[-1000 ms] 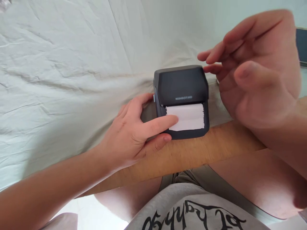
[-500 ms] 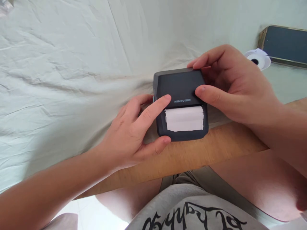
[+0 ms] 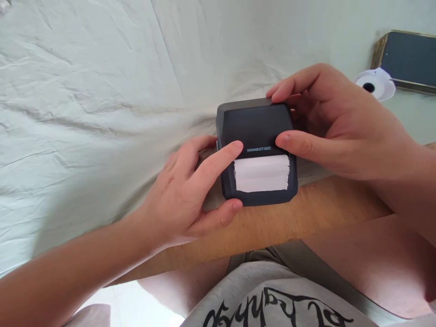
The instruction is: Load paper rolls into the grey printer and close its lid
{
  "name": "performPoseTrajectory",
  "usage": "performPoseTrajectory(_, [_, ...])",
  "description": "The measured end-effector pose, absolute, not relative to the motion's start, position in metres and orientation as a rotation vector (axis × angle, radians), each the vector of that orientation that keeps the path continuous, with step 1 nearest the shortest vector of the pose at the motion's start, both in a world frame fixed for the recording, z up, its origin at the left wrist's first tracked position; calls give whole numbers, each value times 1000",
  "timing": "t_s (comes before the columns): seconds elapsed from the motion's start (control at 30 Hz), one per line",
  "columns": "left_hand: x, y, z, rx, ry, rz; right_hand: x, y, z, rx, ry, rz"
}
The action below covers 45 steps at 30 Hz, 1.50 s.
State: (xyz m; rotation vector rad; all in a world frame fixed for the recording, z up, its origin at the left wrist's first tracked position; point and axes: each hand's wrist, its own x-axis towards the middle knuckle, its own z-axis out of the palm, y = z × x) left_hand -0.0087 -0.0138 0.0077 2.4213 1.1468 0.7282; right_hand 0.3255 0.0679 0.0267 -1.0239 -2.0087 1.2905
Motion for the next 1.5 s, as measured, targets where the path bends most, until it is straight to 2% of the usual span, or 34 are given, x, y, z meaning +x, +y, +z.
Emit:
performPoseTrajectory(0.6, [-9,-12,-3,2483,1175,721,322,69,26,-1073,-2090,1194])
performPoseTrajectory(0.73, [-13,-8,-4,2453,1139,743,323,59,19,-1001,-2112,1039])
performPoseTrajectory(0.87, [-18,-7,6,2438,1147,571,330,41,22,-902,-2273,855])
performPoseTrajectory(1.07, [-18,-16,10,2422,1235,536,336,33,23,-975,-2342,512])
performPoseTrajectory(1.5, [-18,-19,17,2476,1277,452,328,37,20,-1130,-2259,904])
